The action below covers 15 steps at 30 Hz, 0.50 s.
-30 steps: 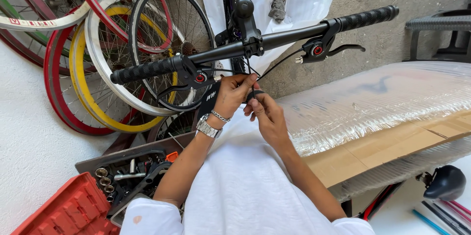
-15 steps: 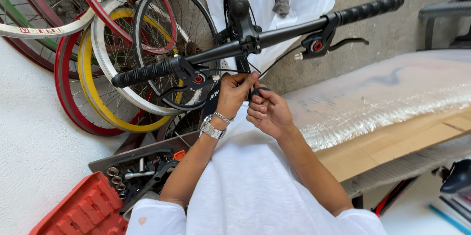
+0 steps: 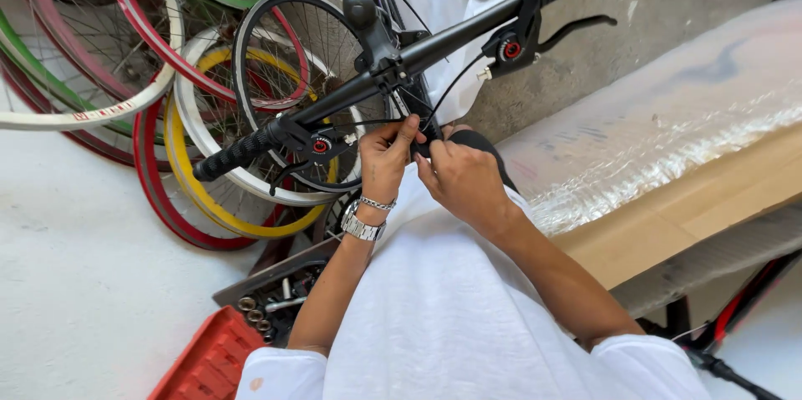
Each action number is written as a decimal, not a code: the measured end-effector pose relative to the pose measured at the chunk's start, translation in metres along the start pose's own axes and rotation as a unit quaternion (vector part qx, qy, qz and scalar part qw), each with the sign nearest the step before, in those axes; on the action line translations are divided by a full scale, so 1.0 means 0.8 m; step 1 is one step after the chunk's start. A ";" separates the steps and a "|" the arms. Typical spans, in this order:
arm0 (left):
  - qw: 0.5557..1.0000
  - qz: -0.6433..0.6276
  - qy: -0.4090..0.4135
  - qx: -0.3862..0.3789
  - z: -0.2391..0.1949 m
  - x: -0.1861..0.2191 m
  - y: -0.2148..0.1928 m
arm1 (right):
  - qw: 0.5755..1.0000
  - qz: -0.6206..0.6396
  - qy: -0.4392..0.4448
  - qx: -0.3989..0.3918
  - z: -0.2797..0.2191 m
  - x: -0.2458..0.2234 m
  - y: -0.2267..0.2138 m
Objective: The person is working on a bicycle's handlebar, specifically adjusting the brake cable. They use their hands to pull, thread, and tighten the cable near the brake lever and shifter. The task involves manipulating the cable and handlebar components to ensure proper tension and alignment.
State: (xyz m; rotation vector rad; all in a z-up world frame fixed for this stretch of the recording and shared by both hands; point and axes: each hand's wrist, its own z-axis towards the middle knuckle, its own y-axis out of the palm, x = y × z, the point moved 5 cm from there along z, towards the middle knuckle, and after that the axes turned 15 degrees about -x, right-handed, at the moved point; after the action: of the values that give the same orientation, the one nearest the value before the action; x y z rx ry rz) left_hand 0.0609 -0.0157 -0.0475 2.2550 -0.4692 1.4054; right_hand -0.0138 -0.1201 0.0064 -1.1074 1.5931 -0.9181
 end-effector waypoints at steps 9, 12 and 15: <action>0.996 0.037 -0.077 -0.021 -0.007 0.024 -0.013 | 0.984 0.162 -0.026 0.070 0.010 -0.024 -0.027; 0.996 0.003 -0.087 -0.024 -0.006 0.020 -0.013 | 0.981 0.169 -0.001 0.096 0.005 -0.020 -0.029; 0.988 -0.103 -0.109 -0.029 -0.011 0.017 -0.010 | 0.973 0.194 -0.024 0.125 0.008 -0.018 -0.039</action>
State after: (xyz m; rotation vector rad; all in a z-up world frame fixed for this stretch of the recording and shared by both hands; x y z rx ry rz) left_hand 0.0641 -0.0051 -0.0330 2.3451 -0.3285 1.0370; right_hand 0.0020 -0.1161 0.0378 -0.6080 1.5329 -0.7933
